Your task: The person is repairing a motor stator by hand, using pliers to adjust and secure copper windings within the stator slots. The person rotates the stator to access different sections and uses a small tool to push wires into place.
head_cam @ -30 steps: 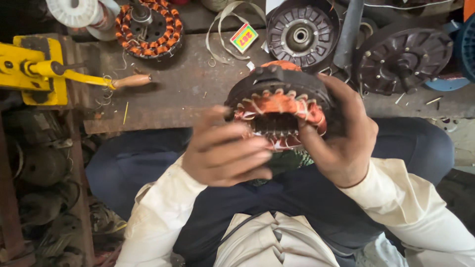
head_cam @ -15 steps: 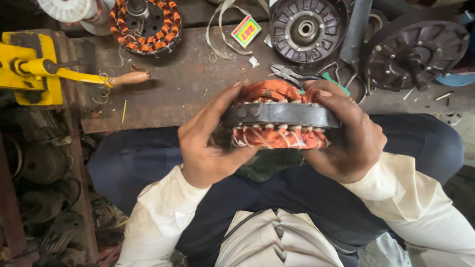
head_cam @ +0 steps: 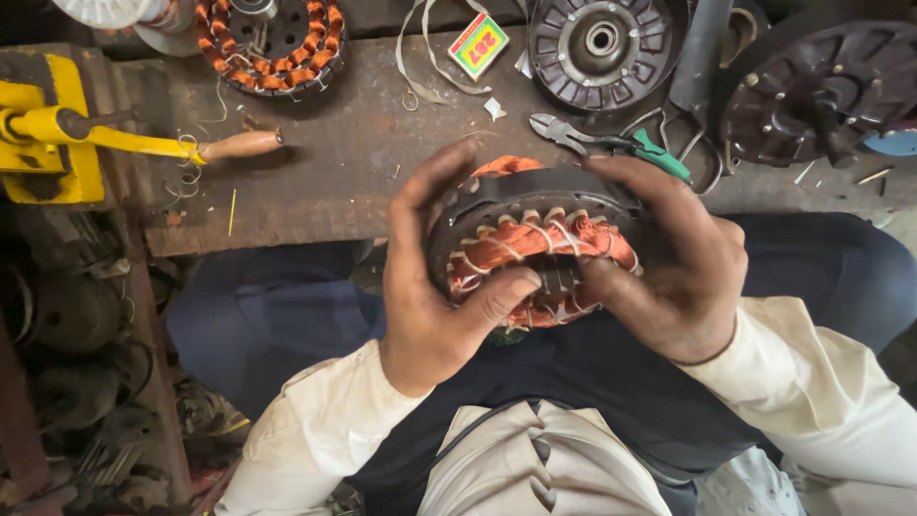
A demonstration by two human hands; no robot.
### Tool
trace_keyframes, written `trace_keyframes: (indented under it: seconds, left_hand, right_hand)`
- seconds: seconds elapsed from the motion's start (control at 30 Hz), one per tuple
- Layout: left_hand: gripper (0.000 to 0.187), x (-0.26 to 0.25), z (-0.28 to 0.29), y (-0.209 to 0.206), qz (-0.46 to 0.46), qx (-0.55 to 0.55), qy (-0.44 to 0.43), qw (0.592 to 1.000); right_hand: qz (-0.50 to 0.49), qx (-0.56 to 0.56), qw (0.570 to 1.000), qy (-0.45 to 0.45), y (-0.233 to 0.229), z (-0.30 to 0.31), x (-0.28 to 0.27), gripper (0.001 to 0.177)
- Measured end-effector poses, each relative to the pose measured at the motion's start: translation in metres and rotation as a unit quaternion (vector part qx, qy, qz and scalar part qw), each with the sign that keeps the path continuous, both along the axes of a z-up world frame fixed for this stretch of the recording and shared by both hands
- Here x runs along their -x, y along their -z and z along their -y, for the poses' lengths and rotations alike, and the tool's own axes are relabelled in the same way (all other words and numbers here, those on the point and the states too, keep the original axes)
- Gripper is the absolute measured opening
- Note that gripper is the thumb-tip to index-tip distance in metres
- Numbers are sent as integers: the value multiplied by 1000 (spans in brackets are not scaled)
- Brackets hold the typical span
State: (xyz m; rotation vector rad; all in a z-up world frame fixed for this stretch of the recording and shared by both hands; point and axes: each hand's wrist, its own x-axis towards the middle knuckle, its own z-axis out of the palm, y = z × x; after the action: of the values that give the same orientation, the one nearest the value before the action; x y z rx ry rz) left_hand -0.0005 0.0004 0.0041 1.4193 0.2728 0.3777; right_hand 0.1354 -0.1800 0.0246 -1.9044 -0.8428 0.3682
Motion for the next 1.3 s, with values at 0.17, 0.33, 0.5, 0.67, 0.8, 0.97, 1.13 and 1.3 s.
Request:
trace_keyframes:
  seconds: [0.17,0.33,0.5,0.67,0.8,0.97,1.13,1.3]
  left_hand:
    - [83,-3,-10,-19,18,-193,-18,981]
    - [53,-5,-14,-35,52,-364,-15,930]
    - [32,-5,-15,-40,54,-382,30,922]
    - [34,-9,-15,-34,52,-368,-2,929]
    - [38,-9,-10,-31,62,-354,-31,933]
    - [38,-10,0,-34,70,-366,-45,927]
    - [33,-10,5,-36,66,-375,-51,923]
    - [31,-11,6,-37,66,-379,-40,922]
  right_hand:
    - [8,-8,1000,-28,-6,-2,-1,59]
    - [-17,28,999,-37,-9,-4,1,61]
    - [-37,36,998,-39,-13,-7,3,62]
    - [35,14,997,-61,-14,-17,7,65]
    - [127,-10,989,-72,-12,-18,8,53]
    - [172,-16,984,-44,-9,-19,10,53]
    - [117,-46,992,-18,-9,-21,17,53]
    - [105,-78,991,2,-3,-23,22,50]
